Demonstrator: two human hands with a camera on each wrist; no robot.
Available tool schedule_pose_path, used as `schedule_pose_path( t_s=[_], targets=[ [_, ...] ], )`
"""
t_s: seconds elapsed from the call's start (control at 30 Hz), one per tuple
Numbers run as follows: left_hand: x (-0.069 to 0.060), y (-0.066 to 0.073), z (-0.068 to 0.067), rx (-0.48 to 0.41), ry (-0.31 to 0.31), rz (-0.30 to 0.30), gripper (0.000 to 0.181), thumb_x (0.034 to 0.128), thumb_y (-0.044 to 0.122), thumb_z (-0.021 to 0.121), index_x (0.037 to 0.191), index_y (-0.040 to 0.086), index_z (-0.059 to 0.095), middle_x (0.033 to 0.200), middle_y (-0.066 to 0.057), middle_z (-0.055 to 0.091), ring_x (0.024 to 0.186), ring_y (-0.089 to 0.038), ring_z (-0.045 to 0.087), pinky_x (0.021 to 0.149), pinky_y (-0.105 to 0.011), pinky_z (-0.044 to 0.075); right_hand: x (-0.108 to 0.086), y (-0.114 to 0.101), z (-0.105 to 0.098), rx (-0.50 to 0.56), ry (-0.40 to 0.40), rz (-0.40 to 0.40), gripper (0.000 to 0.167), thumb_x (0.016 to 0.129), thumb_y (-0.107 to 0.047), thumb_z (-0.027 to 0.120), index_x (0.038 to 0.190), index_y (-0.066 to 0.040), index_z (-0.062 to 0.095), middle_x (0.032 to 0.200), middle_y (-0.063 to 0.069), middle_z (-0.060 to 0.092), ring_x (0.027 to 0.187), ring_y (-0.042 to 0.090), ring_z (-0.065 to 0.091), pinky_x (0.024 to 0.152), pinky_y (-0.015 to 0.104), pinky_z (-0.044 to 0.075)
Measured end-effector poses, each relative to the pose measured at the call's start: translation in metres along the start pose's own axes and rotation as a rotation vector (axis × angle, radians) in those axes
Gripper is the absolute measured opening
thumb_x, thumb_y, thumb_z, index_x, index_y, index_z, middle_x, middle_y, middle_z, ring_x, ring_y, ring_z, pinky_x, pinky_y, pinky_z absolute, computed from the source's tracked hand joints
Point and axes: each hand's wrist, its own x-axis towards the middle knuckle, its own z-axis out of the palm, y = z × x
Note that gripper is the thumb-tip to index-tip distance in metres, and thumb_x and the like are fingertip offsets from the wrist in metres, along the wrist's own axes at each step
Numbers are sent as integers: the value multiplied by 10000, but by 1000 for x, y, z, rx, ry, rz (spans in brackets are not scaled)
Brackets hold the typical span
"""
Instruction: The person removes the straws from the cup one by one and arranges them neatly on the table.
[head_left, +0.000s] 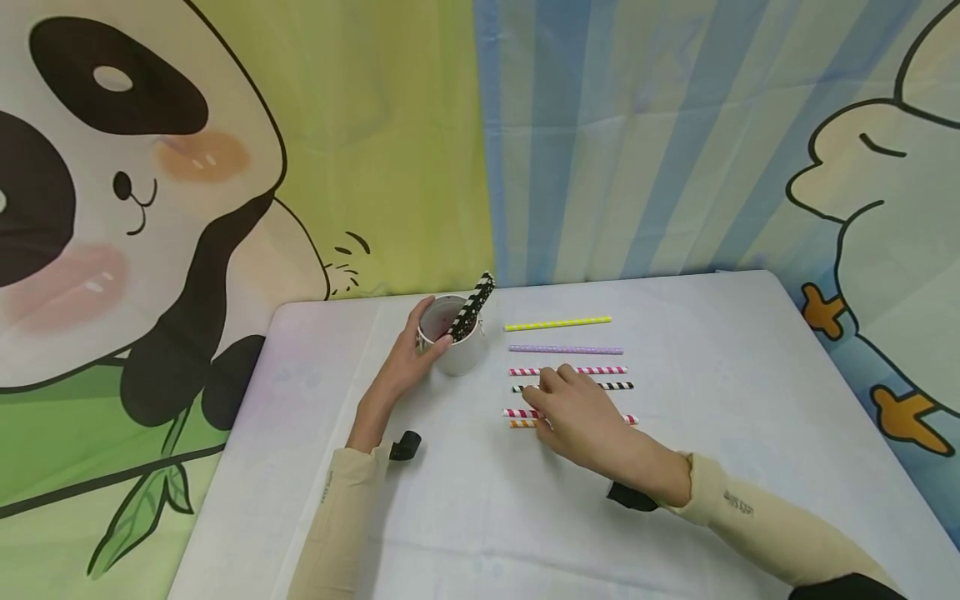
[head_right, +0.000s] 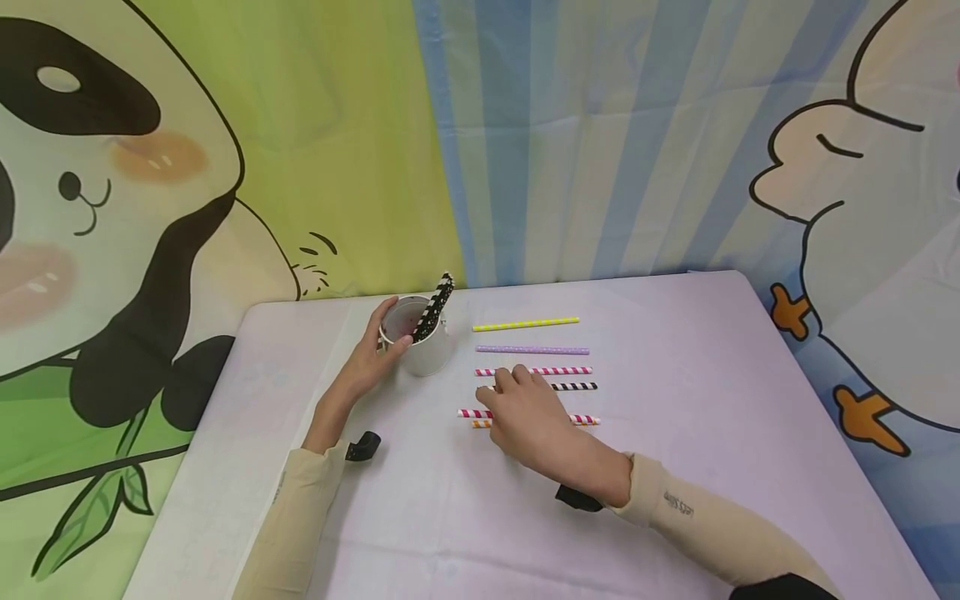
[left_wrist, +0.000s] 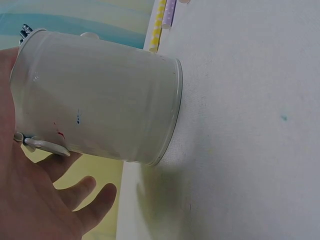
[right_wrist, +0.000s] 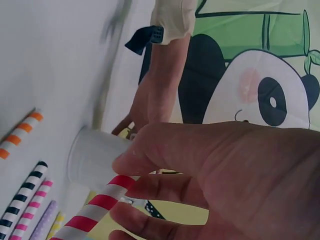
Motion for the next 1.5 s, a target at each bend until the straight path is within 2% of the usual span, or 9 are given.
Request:
schedule_pose_path(
  t_s=[0.2, 0.33, 0.5, 0.87, 1.3, 1.5],
  targets=[
    [1, 1, 0, 6, -4, -7, 760, 953, 502, 619, 1570, 445, 178, 1603, -78, 352, 1468, -334, 353, 1174, -618, 270, -12, -7, 13, -48, -57, 12, 165, 761, -20, 662, 839, -162, 628, 781, 0, 513, 714, 187, 408, 626, 276, 320],
    [1, 1, 0, 4, -4, 3, 753, 954, 508, 616, 1565, 457, 178, 1611, -62, 341, 1476, -319, 341, 1181, -607, 262, -20, -12, 20, -76, -85, 12, 191, 749, -20, 695, 874, -163, 674, 762, 7, 500, 714, 193, 404, 653, 294, 338],
    [1, 1, 0, -5, -1, 13, 753, 956, 502, 619, 1565, 454, 179, 1615, -55, 334, 1483, -311, 329, 1187, -604, 252, -27, -16, 27, -114, -139, 18, 172, 733, -38, 724, 817, -168, 650, 734, 12, 471, 695, 198, 390, 658, 297, 318],
    [0, 0, 1, -18, 2, 5, 757, 952, 499, 629, 1562, 461, 183, 1610, -55, 339, 1485, -317, 325, 1181, -627, 249, -32, -16, 40, -136, -254, 48, 123, 785, -109, 736, 798, -147, 620, 770, 38, 512, 739, 228, 443, 679, 333, 358],
    [0, 0, 2, -2, 2, -8, 760, 944, 528, 618, 1558, 474, 174, 1612, -64, 334, 1481, -329, 331, 1176, -630, 256, -30, -13, 51, -115, -265, 67, 121, 793, -116, 739, 790, -130, 619, 782, 50, 522, 756, 241, 459, 676, 344, 370],
    [0, 0, 1, -3, 4, -4, 755, 949, 527, 613, 1560, 472, 174, 1613, -61, 334, 1483, -330, 329, 1176, -632, 252, -29, -12, 51, -109, -278, 71, 193, 776, -124, 755, 740, -146, 566, 784, 41, 504, 761, 240, 450, 690, 345, 372]
  ],
)
